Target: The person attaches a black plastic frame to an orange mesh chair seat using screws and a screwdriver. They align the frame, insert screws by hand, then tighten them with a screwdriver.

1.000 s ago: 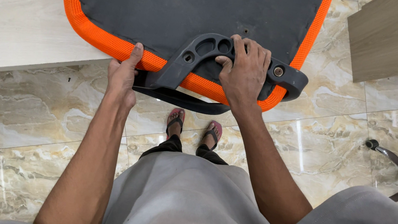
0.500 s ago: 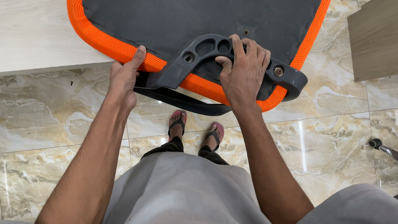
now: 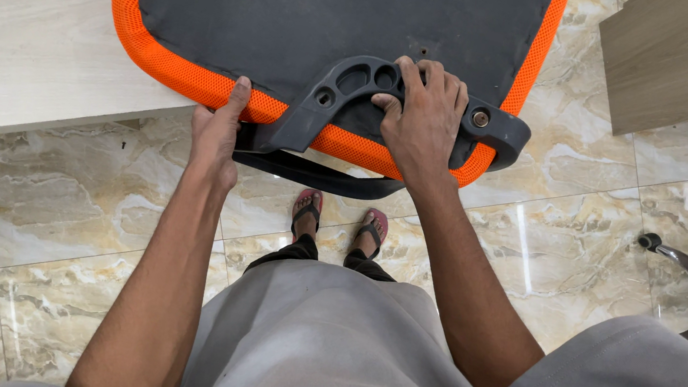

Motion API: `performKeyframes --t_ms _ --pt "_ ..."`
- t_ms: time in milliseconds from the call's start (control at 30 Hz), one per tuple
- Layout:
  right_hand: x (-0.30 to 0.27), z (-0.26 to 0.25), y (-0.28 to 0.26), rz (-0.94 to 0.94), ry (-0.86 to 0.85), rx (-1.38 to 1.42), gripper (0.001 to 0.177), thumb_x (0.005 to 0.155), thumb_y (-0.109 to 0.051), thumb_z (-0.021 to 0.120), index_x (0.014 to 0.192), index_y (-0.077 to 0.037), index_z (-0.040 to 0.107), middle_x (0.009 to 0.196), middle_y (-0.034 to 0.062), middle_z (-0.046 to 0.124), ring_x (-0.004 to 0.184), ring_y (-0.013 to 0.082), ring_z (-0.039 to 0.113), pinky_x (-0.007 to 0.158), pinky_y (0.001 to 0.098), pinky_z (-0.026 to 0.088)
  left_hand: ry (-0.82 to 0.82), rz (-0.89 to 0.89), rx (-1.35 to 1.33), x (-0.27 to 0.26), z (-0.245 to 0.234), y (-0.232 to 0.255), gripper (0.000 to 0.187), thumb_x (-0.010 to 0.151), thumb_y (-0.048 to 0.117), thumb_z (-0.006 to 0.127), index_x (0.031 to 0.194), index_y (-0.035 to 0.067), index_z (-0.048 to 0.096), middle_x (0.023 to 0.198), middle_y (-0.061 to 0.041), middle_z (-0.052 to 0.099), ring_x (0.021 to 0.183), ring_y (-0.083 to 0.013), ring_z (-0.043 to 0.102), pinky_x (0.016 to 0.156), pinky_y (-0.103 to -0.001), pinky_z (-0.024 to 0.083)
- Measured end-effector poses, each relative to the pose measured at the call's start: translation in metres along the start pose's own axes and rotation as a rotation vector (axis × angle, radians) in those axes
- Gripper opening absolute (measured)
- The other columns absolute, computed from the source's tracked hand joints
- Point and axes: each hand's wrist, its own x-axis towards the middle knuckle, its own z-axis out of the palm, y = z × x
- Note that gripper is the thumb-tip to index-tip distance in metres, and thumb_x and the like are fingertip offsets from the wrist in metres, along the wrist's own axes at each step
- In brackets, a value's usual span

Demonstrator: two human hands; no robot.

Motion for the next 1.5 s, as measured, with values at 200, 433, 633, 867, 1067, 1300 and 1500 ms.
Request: performKeyframes --t_ms 200,433,633,867,1067,1300,1500 --pt "0.0 -0.003 0.0 0.039 -0.04 -0.01 0.049 0.091 -0.033 0.078 0.131 -0.007 0.067 0.12 0.0136 0.06 0.121 0.034 0.051 0.113 0.056 0.03 -0.031 -0.02 0.039 -0.002 0.0 0.001 0.101 0.08 0.057 0.075 0.148 0.001 0.027 0.151 -0.027 0.041 0.151 -0.0392 0.027 0.123 -0.056 0.011" --pt "0.002 -0.007 -0.001 0.034 -0.037 -0.001 0.05 0.089 -0.032 0.08 0.13 -0.006 0.067 0.121 0.0135 0.06 0.122 0.0345 0.051 0.111 0.0541 0.031 -0.008 -0.02 0.047 -0.006 0.004 -0.001 0.095 0.08 0.058 0.073 0.147 0.005 0.031 0.151 -0.021 0.044 0.15 -0.0346 0.029 0.123 -0.055 0.013" --pt "-0.001 -0.01 -0.002 0.029 -0.033 -0.003 0.048 0.09 -0.031 0.079 0.13 -0.008 0.066 0.122 0.0154 0.058 0.122 0.0349 0.05 0.11 0.0539 0.031 0.054 -0.007 0.012 -0.013 0.013 -0.003 0.087 0.085 0.057 0.072 0.142 0.004 0.033 0.146 -0.019 0.044 0.147 -0.0309 0.035 0.124 -0.052 0.016" --pt "-0.005 -0.012 0.004 -0.005 -0.081 -0.006 0.051 0.094 -0.031 0.075 0.139 -0.01 0.061 0.127 0.0153 0.057 0.125 0.0349 0.049 0.112 0.0532 0.032 0.498 0.459 0.48 -0.047 0.042 0.015 0.071 0.094 0.04 0.074 0.142 0.005 0.035 0.145 -0.019 0.039 0.138 -0.0371 0.038 0.111 -0.056 0.025" --pt "-0.007 -0.01 0.02 -0.095 -0.064 0.05 0.053 0.096 -0.018 0.07 0.146 -0.007 0.055 0.138 0.0212 0.052 0.129 0.0398 0.045 0.111 0.0526 0.032 -0.215 1.069 0.837 -0.066 0.119 0.019 0.036 0.107 0.015 0.058 0.141 0.007 0.053 0.141 -0.014 0.06 0.139 -0.0295 0.049 0.123 -0.052 0.026" --pt "-0.04 -0.057 0.061 -0.011 0.074 0.01 0.048 0.088 -0.009 0.073 0.134 -0.006 0.062 0.135 0.0189 0.055 0.123 0.0384 0.05 0.109 0.0518 0.038 -0.39 1.207 0.999 -0.089 0.173 -0.015 0.054 0.111 0.028 0.05 0.156 0.001 0.037 0.162 -0.023 0.039 0.155 -0.0376 0.027 0.128 -0.054 0.016" --pt "-0.057 -0.088 0.09 0.252 0.064 0.327 0.021 0.097 -0.012 0.072 0.118 -0.015 0.074 0.124 0.0081 0.062 0.115 0.0232 0.064 0.093 0.036 0.055 -0.397 1.35 1.128 -0.082 0.178 -0.021 0.069 0.104 0.045 0.06 0.157 0.008 0.039 0.161 -0.021 0.035 0.151 -0.041 0.025 0.123 -0.059 0.018"
